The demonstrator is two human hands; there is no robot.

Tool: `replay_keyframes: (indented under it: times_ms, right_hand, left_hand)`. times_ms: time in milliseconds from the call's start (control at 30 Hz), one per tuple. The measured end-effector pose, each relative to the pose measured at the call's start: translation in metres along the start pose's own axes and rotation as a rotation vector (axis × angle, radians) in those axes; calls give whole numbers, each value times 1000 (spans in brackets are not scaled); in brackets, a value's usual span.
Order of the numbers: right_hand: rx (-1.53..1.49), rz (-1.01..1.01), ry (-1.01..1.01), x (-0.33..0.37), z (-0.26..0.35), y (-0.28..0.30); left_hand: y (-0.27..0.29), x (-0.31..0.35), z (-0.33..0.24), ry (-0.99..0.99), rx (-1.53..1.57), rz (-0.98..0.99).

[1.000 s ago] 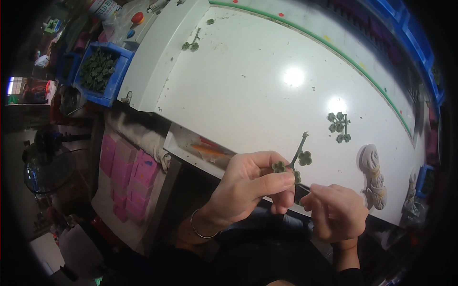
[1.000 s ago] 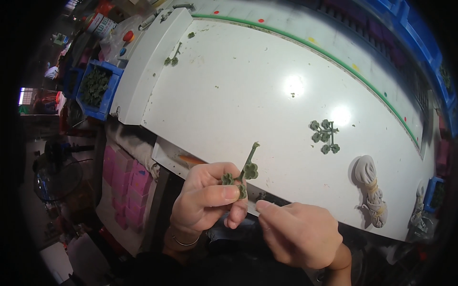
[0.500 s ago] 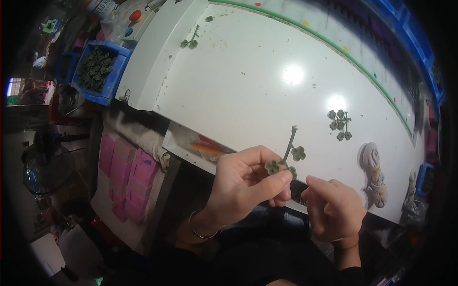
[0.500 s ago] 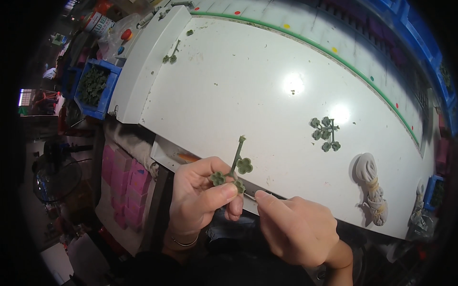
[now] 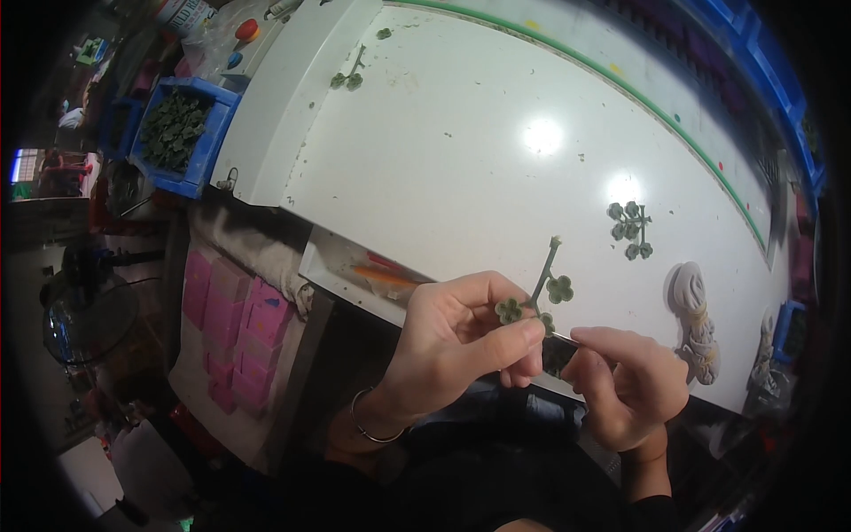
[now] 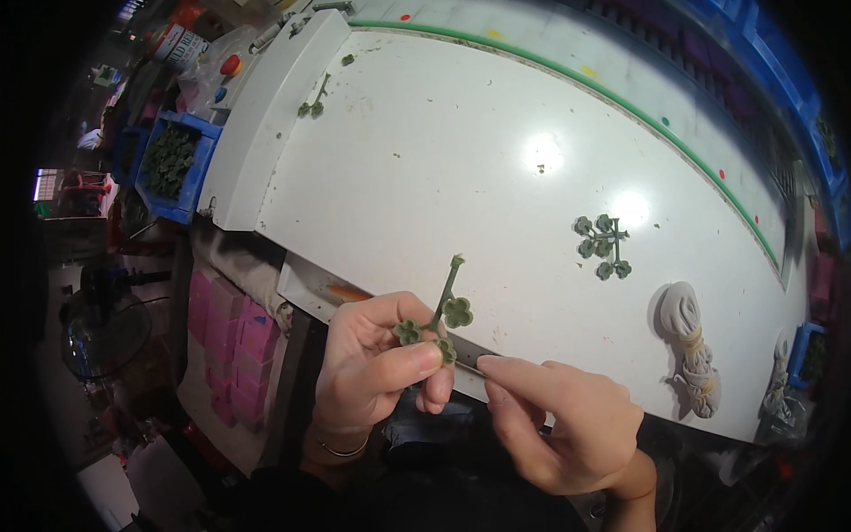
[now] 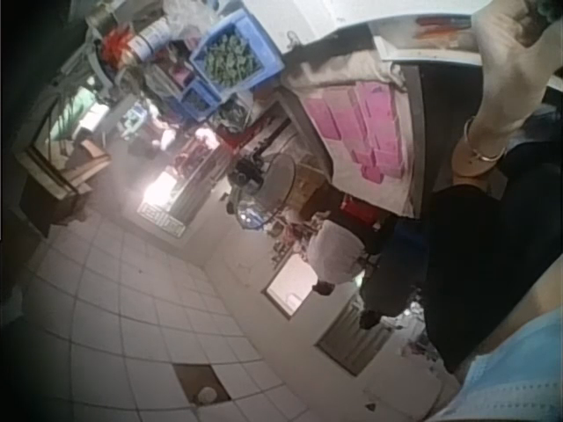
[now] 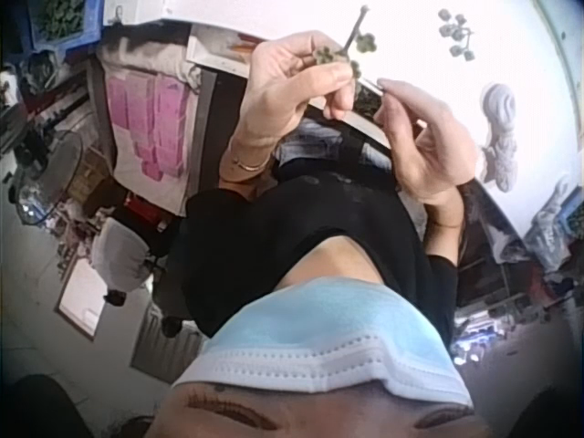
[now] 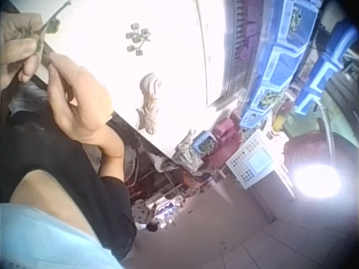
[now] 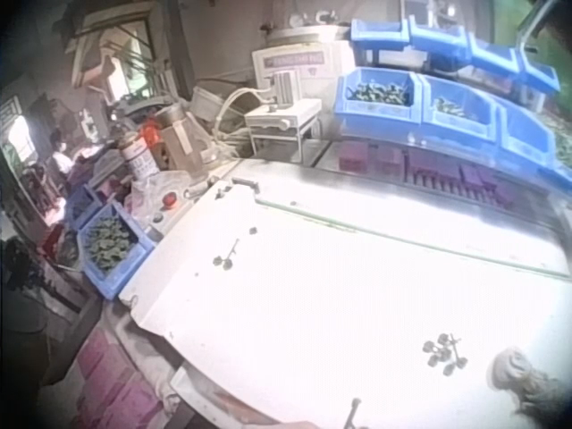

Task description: The person picks small green plastic leaf-shaped components from blue storage bins and fits them into specific slots within a pink mold, using a grey cloth-covered tool to press the pieces firmly into the mold.

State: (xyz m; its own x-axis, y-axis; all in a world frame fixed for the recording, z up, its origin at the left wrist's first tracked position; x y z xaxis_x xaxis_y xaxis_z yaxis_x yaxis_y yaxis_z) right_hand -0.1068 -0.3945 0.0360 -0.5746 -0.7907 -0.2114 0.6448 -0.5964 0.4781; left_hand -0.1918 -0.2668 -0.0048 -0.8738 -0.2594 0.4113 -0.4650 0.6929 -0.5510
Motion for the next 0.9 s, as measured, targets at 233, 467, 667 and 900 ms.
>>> replay_keyframes:
  times_ms: [233, 467, 667, 900]
  right_hand:
    - [-227, -8, -207, 0, -5, 6]
    - [-214, 19, -204, -1, -2, 6]
    - [-280, 5, -157, 0, -1, 6]
    - [-212, 13, -196, 1, 0, 7]
  left_hand:
    - [-1, 0, 0, 25, 33, 42]
    - [0, -1, 3, 46, 101, 103]
    - [0, -2, 4, 35, 111, 135]
    - [2, -1, 6, 10, 116, 136]
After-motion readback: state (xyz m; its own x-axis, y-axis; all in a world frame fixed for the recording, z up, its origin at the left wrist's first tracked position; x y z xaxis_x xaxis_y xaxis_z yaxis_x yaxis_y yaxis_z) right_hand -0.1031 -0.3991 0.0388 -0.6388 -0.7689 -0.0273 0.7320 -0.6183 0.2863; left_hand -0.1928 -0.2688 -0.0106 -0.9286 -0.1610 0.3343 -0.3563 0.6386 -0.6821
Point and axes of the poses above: each hand's wrist, its own x-axis away from the middle knuckle, its own y-axis out of the back of the hand, z = x × y, the point moved 4 cm from there along -x, towards the middle knuckle, and after that the axes turned 1 degree about -z, right-handed, at the moved point
